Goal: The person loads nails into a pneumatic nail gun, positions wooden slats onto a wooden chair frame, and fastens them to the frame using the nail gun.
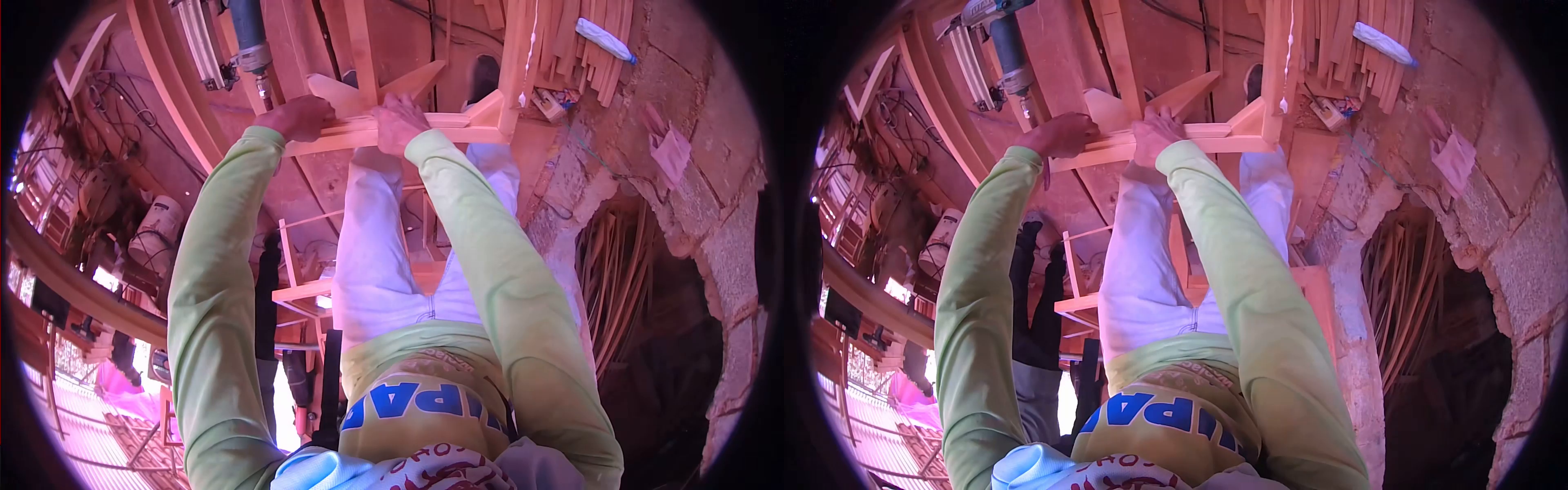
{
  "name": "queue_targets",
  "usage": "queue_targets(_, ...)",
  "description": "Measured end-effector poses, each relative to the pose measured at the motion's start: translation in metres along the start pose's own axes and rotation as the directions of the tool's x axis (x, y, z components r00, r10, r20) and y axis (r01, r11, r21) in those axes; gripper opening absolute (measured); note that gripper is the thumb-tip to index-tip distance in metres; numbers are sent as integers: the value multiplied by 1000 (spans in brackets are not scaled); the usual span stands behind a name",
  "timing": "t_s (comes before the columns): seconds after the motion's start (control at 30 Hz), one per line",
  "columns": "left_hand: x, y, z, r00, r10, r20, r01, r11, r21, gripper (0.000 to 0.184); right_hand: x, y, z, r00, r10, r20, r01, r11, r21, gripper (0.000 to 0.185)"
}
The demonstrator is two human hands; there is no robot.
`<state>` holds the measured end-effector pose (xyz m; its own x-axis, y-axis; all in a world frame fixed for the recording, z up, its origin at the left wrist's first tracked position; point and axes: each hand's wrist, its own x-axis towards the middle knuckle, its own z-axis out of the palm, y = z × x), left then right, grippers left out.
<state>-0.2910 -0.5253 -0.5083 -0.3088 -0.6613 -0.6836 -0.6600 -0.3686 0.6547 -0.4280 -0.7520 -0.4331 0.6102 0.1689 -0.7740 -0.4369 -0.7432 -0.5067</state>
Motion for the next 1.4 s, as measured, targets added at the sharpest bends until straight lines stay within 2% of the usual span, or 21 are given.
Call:
queue_targets(0.2,2,-5,8,999,8,-31,-8,1000,1,36,3,2,-2,999,-9,31,9,1000,-10,41)
queue_targets(0.3,2,-3,5,1000,-3,-14,2,1000,-25,35,4,7,6,1000,-8,-4,8,999,32,41)
queue_targets(0.4,3,-11,17,999,-17,-34,15,999,-51,36,-16,-5,-20,998,-33,57,40,990,-132,54)
queue_targets(0.5,6,-11,17,1000,-3,-18,2,999,-47,37,-29,-2,-18,999,-47,17,50,955,-292,67)
queue_targets(0.6,3,-8,9,1000,-19,2,19,998,-56,37,-33,5,-14,1000,28,7,-22,898,-440,70)
queue_targets(0.8,5,-11,15,1000,0,7,0,999,-37,35,-27,17,2,997,-43,-66,5,871,-491,59)
queue_targets(0.93,6,-12,14,1000,0,17,1,998,-55,36,-24,20,10,995,-58,-86,6,858,-513,64)
queue_targets(1.0,2,-5,5,998,-67,9,68,989,-129,36,-24,21,10,995,-62,-83,9,853,-522,62)
queue_targets(1.07,-11,20,-24,978,-207,5,201,943,-265,35,-24,21,8,995,-59,-80,9,855,-519,62)
queue_targets(1.17,-17,27,-37,982,-187,31,188,940,-285,31,-25,20,10,995,-61,-84,10,858,-513,59)
queue_targets(1.27,-12,22,-30,983,-177,42,182,944,-274,28,-26,25,12,992,-50,-113,-9,882,-470,56)
queue_targets(1.3,-7,16,-24,999,-45,-26,41,990,-135,29,-23,25,15,990,-58,-126,-3,897,-441,54)
queue_targets(1.37,-6,4,-8,973,223,-56,-211,963,167,31,-25,24,12,990,-78,-120,22,913,-408,53)
queue_targets(1.4,-11,11,-14,996,81,-46,-79,996,39,33,-27,22,7,990,-88,-113,37,918,-395,54)
